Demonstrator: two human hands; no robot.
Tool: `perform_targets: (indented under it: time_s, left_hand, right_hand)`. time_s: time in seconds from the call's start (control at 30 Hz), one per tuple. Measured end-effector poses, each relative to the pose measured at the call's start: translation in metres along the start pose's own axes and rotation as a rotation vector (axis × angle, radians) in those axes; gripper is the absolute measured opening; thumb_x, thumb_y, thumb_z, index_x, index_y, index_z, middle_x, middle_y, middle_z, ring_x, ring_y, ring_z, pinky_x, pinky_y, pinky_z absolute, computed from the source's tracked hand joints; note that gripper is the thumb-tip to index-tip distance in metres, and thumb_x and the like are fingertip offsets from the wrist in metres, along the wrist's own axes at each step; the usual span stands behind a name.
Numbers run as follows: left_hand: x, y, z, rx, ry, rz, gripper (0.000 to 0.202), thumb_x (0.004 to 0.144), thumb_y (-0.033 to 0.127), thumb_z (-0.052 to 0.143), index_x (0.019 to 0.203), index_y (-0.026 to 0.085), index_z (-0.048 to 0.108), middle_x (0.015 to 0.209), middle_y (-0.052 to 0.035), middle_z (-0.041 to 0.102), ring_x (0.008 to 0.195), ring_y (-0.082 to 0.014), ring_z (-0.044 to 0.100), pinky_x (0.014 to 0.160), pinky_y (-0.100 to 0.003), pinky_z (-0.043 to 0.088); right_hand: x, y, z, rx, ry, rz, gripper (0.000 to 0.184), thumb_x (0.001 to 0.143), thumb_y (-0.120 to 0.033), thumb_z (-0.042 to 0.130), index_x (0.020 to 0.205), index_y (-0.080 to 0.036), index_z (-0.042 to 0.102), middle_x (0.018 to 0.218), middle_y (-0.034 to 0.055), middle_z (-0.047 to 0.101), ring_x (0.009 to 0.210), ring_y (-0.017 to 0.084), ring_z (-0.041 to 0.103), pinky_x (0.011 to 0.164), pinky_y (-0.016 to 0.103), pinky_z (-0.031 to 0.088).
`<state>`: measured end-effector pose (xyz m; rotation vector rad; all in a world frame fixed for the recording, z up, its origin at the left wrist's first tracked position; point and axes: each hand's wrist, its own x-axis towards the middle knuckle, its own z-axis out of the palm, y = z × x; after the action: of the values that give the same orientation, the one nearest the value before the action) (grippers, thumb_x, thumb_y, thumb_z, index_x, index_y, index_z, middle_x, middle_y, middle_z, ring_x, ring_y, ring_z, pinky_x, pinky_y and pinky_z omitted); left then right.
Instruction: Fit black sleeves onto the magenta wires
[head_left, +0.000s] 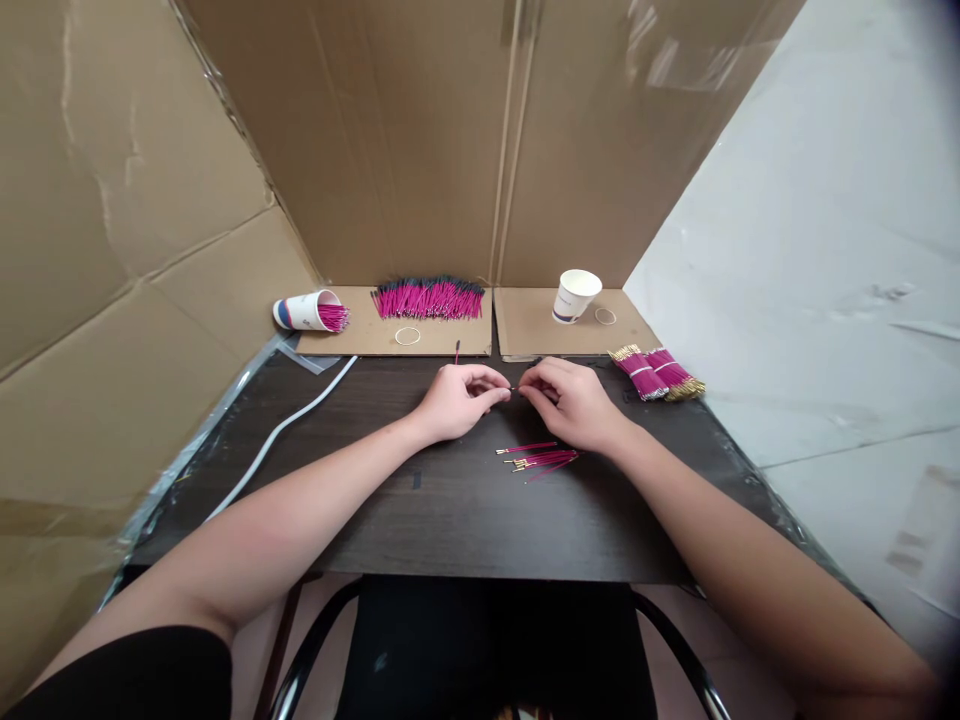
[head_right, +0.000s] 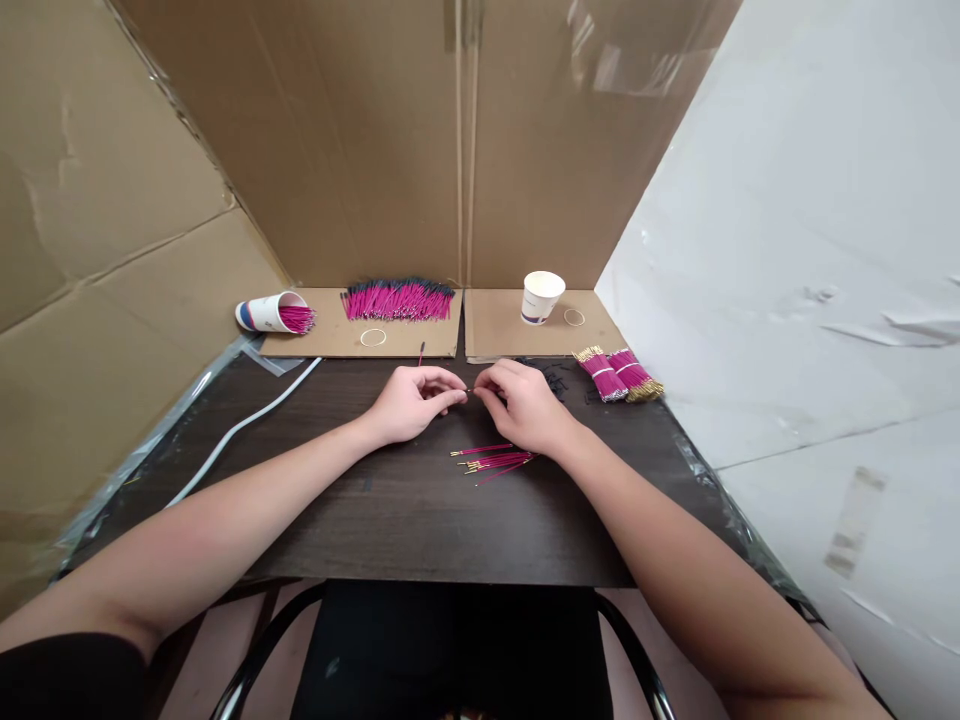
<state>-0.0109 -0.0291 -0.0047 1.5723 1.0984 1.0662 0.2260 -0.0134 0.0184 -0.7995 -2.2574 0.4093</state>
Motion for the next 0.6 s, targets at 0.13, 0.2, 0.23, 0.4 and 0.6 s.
perform_targets:
  time_s: [0.13,0.2,0.23,0.4,0.6]
  left_hand:
    - [0.000,0.000,0.001,-0.008,-0.001,-0.005,0.021,0.087,0.032,0.086,0.100,0.014,0.084,0.088,-0.0091,0.084,0.070,-0.0157,0.069,0.066,-0.030,0.058]
    - [0.000,0.001,0.000,-0.003,0.001,-0.003,0.021,0.087,0.032,0.086,0.099,0.014,0.084,0.089,-0.0093,0.084,0.071,-0.0162,0.070,0.067,-0.030,0.058]
    - [0.000,0.002,0.000,0.001,0.001,-0.004,0.021,0.088,0.032,0.086,0.099,0.015,0.085,0.089,-0.0094,0.084,0.071,-0.0163,0.071,0.067,-0.030,0.058]
    - [0.000,0.003,-0.001,0.005,-0.003,-0.010,0.020,0.088,0.030,0.086,0.099,0.014,0.085,0.087,-0.0092,0.083,0.068,-0.0150,0.068,0.067,-0.030,0.058]
    - [0.002,0.003,-0.001,-0.089,0.026,-0.025,0.025,0.085,0.032,0.090,0.100,0.014,0.082,0.090,-0.0095,0.084,0.068,-0.0140,0.069,0.066,-0.029,0.059]
  right_hand:
    - [0.000,-0.002,0.002,0.006,-0.003,-0.011,0.014,0.110,-0.023,0.060,0.099,-0.021,0.069,0.090,0.0062,0.069,0.076,0.020,0.059,0.073,0.034,0.050]
    - [0.000,-0.003,0.004,0.006,-0.006,-0.008,0.014,0.110,-0.022,0.060,0.099,-0.021,0.069,0.090,0.0063,0.069,0.076,0.020,0.059,0.073,0.034,0.050]
    - [0.000,-0.003,0.004,0.007,-0.008,-0.004,0.014,0.110,-0.022,0.060,0.099,-0.021,0.069,0.090,0.0061,0.069,0.076,0.020,0.059,0.073,0.034,0.050]
    - [0.001,-0.003,0.000,0.003,-0.029,-0.004,0.010,0.107,-0.021,0.062,0.099,-0.021,0.068,0.090,0.0058,0.068,0.075,0.019,0.057,0.072,0.033,0.049]
    - [0.001,0.003,-0.008,-0.028,-0.019,-0.033,0.011,0.107,-0.019,0.063,0.098,-0.020,0.070,0.090,0.0056,0.068,0.075,0.019,0.058,0.073,0.034,0.050]
